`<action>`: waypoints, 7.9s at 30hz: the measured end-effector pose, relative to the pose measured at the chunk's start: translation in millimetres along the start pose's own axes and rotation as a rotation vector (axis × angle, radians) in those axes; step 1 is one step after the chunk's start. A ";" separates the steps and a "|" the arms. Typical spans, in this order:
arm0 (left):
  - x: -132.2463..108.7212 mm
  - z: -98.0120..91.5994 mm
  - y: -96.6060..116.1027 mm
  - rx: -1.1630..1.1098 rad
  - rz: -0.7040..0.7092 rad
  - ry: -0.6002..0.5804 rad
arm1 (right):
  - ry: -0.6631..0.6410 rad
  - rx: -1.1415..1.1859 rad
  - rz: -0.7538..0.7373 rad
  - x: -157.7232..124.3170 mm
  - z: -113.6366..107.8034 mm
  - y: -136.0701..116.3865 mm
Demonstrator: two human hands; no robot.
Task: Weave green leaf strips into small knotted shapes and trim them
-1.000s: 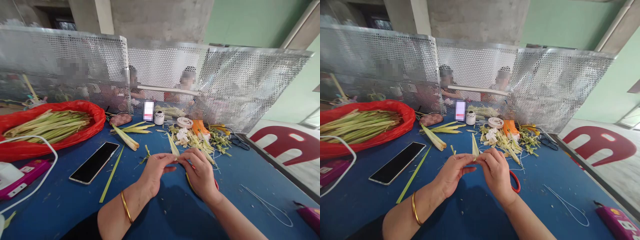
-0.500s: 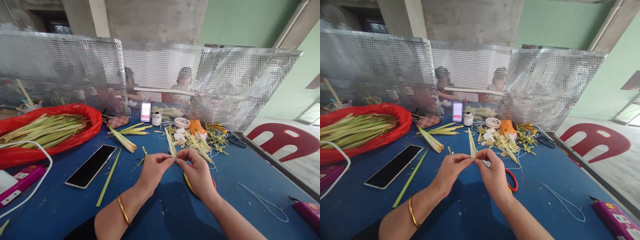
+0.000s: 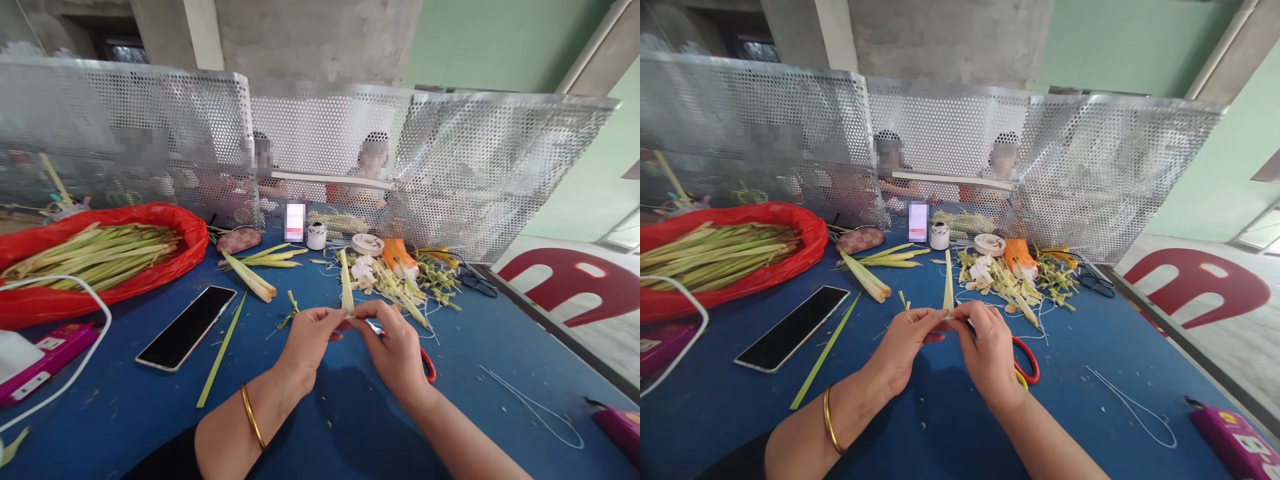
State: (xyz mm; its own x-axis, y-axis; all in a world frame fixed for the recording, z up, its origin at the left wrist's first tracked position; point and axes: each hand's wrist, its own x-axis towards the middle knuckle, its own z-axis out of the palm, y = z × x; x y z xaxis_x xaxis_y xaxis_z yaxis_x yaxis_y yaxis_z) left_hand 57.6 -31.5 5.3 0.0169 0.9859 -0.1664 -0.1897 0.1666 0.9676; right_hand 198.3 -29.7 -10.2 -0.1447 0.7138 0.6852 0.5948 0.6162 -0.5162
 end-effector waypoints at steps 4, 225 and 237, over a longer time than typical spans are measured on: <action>-0.6 -0.5 -0.2 -0.077 -0.034 0.005 | -0.049 -0.049 -0.148 1.5 -1.8 0.1; 2.5 -2.6 6.7 0.027 0.060 0.024 | -0.123 0.393 0.368 10.3 -3.9 -1.6; 6.1 -7.6 -1.1 0.357 0.291 -0.028 | -0.144 0.361 0.506 10.8 -3.6 2.4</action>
State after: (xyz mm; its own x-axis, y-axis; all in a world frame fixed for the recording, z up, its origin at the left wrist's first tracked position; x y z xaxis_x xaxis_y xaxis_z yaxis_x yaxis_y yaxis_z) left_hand 50.4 -25.8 1.8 0.0408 0.9917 0.1219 0.1598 -0.1269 0.9790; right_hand 201.0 -21.6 -2.1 -0.0355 0.9679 0.2487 0.3167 0.2470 -0.9158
